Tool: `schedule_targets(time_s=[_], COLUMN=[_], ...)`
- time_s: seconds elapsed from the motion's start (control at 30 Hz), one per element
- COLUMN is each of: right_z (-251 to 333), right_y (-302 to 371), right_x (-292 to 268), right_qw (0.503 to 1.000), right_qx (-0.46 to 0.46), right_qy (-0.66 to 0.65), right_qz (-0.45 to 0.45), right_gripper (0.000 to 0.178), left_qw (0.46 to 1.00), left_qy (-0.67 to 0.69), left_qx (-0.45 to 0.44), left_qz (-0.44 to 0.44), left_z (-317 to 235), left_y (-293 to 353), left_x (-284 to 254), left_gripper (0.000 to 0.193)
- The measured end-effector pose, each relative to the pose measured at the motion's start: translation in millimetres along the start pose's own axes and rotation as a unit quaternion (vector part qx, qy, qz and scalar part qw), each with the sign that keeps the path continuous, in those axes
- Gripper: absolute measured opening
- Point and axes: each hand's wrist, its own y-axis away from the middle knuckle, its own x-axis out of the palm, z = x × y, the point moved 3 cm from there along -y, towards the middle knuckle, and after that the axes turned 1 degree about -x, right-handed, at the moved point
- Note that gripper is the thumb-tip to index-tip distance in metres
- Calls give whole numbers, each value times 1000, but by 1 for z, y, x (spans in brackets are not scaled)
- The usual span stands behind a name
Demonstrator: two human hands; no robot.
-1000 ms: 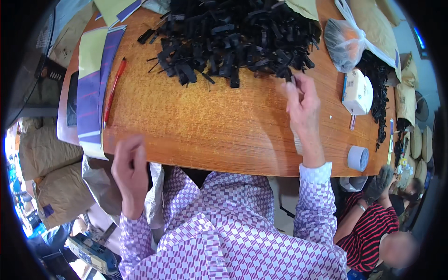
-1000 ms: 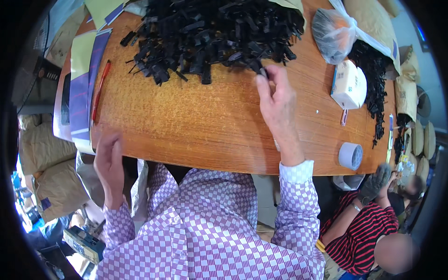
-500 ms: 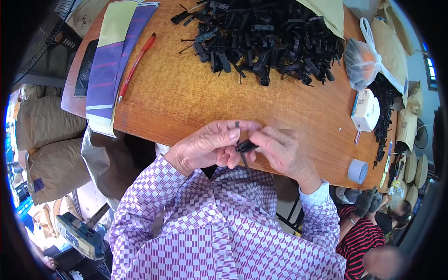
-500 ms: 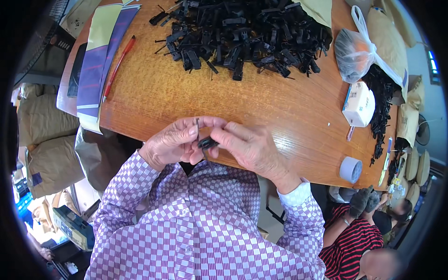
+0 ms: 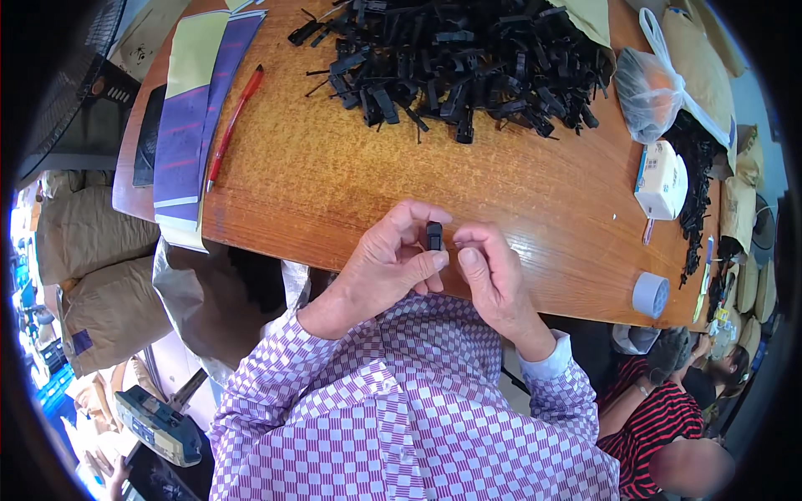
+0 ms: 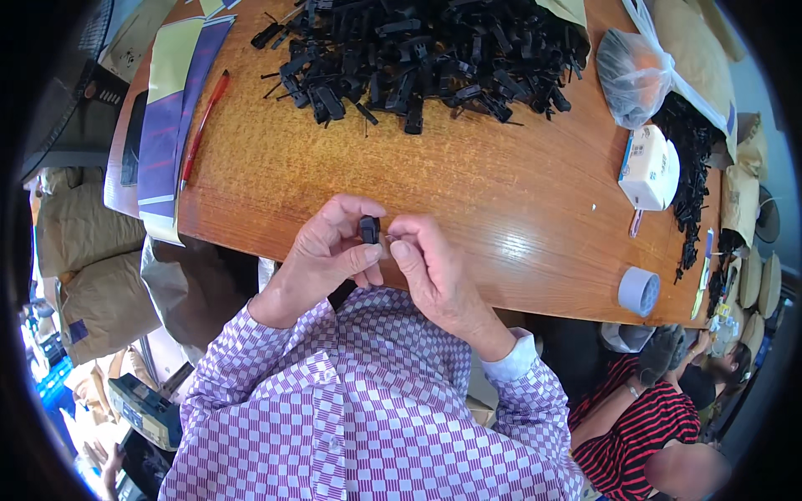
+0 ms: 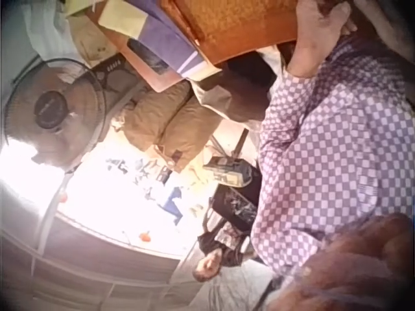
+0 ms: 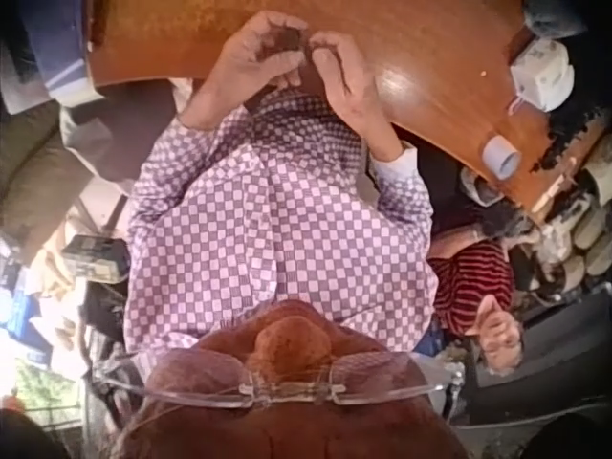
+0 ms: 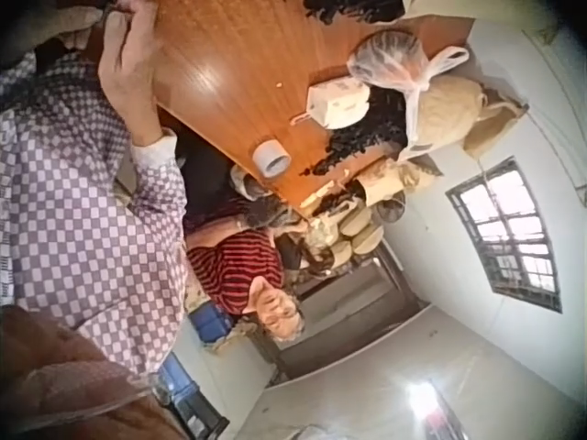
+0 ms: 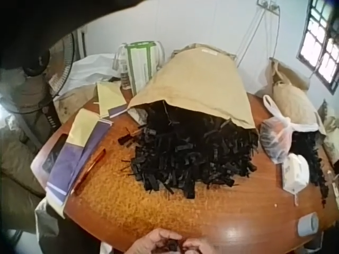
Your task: Manually assembling or inspecting small black plastic components at a workbench.
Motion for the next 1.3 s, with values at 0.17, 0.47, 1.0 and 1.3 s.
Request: schedule_targets(time_s=[0.17,0.47,1.0,1.3], right_z=[-2,-11,-19,-17], right_y=[-4,-2,-9,-13], right_x=[7,7,18,18], right_qw=[1000,1000,996,939], right_qx=[-18,2,-9,60], right_qy=[-9,-26,-72,-337], right_qz=[10,-17,-58,-32], right_gripper=[18,15,16,19], left_qw=[969,875,887,973], left_qy=[-213,-441,-371,223], left_qx=[110,169,228,-9], left_qz=[-55,-105,-156,-57], left_z=[8,-6,-5,-3], left_y=[-7,-11,-9,3], left_x=[2,18,7,-11], left_gripper=[31,33,26,42])
